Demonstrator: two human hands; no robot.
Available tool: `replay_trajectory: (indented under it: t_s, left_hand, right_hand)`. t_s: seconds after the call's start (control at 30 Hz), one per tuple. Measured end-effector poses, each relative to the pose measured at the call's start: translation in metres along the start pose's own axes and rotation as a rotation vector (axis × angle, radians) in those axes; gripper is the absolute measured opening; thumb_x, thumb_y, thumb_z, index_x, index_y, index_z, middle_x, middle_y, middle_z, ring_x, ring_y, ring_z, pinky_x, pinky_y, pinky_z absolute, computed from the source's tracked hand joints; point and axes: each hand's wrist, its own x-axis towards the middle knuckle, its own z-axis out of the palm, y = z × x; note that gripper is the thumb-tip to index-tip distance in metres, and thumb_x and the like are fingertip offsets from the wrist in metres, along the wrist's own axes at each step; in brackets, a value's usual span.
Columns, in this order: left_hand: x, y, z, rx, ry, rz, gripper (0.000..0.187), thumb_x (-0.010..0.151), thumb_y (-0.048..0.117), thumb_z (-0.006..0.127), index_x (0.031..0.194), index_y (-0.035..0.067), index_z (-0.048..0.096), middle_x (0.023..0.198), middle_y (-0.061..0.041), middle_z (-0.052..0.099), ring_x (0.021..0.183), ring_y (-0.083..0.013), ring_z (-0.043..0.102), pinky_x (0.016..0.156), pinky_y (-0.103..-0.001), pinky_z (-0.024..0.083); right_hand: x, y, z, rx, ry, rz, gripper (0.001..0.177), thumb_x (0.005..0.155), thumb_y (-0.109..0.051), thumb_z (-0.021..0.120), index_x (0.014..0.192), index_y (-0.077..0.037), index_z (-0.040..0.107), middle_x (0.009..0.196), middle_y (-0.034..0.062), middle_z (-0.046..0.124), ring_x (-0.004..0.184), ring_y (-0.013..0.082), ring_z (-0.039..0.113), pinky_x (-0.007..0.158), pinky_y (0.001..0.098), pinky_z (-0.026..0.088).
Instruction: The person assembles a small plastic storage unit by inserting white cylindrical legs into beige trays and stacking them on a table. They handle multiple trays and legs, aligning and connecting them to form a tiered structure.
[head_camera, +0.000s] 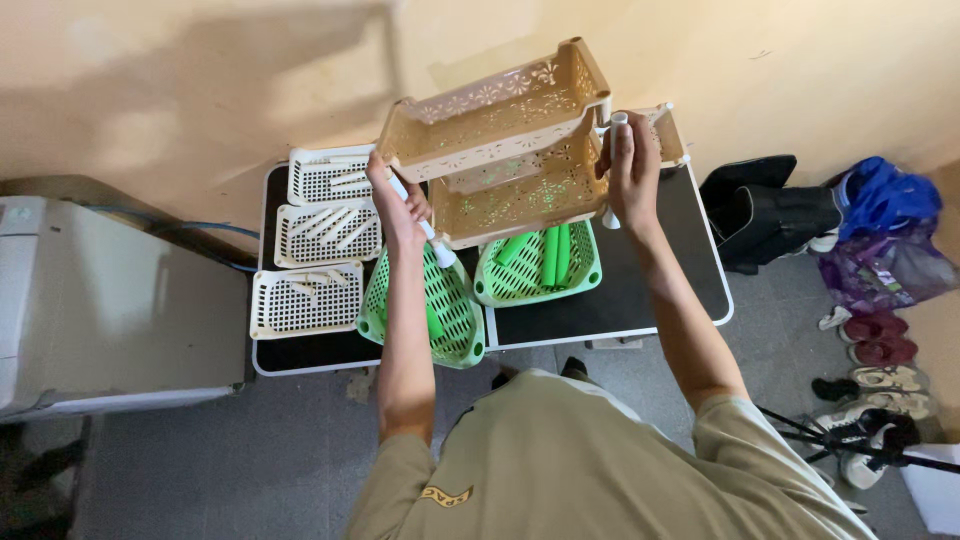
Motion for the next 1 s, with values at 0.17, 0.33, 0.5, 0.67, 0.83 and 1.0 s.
replay_trajectory:
  t_s: [0.17,0.33,0.5,0.67,0.83,1.0]
  left_hand:
    - [0.0,0.0,-0.009,-0.01,-0.081,0.014,0.068,0.09,0.081,0.043,0.068,0.017,0.042,0.047,0.008,0.021,0.035,-0.0087,0.02,0.036,-0.027,0.017]
    - [-0.002,0.0,-0.012,-0.004,-0.059,-0.042,0.069,0.09,0.082,0.04,0.063,0.018,0.037,0.046,0.008,0.021,0.035,-0.0093,0.02,0.037,-0.027,0.018]
    - [-0.006,-0.005,-0.012,0.014,-0.065,-0.03,0.069,0.09,0.08,0.039,0.063,0.016,0.04,0.046,0.007,0.021,0.036,-0.01,0.02,0.038,-0.028,0.019]
    - [-0.006,-0.012,-0.012,-0.009,-0.042,-0.038,0.07,0.091,0.081,0.037,0.06,0.018,0.034,0.046,0.006,0.022,0.037,-0.0108,0.021,0.039,-0.028,0.019]
    - [-0.004,-0.016,-0.017,-0.02,-0.064,-0.008,0.069,0.091,0.08,0.037,0.06,0.018,0.035,0.047,0.006,0.022,0.038,-0.0105,0.021,0.04,-0.029,0.018]
    - [-0.005,-0.014,-0.021,0.029,-0.131,-0.015,0.072,0.094,0.081,0.037,0.059,0.019,0.032,0.046,0.007,0.022,0.037,-0.0099,0.022,0.038,-0.028,0.02]
  right_hand:
    - [0.0,-0.017,0.006,0.069,-0.039,0.038,0.024,0.12,-0.023,0.039,0.122,-0.003,0.052,0.084,-0.0013,0.047,0.068,0.0053,0.043,0.059,0.0231,0.042]
    - [-0.001,-0.029,0.006,0.085,-0.044,0.088,0.024,0.116,-0.024,0.04,0.127,-0.005,0.051,0.08,-0.0032,0.047,0.063,0.0036,0.04,0.055,0.0211,0.037]
    - [-0.003,-0.03,0.002,-0.016,-0.048,0.096,0.021,0.118,-0.023,0.041,0.114,-0.005,0.051,0.076,-0.004,0.048,0.062,0.0032,0.042,0.055,0.0213,0.037]
    - [-0.002,-0.025,-0.003,0.116,-0.052,0.164,0.018,0.116,-0.022,0.043,0.112,-0.006,0.052,0.073,-0.0055,0.046,0.06,0.0019,0.039,0.052,0.0202,0.033]
    - [-0.002,-0.021,-0.004,0.088,-0.067,0.117,0.024,0.117,-0.023,0.045,0.101,-0.007,0.051,0.072,-0.0051,0.046,0.058,0.0027,0.04,0.052,0.0212,0.034]
    - [0.0,-0.023,-0.003,0.193,-0.103,0.152,0.021,0.116,-0.026,0.044,0.106,-0.008,0.05,0.076,-0.0049,0.045,0.06,0.0029,0.037,0.052,0.0207,0.032]
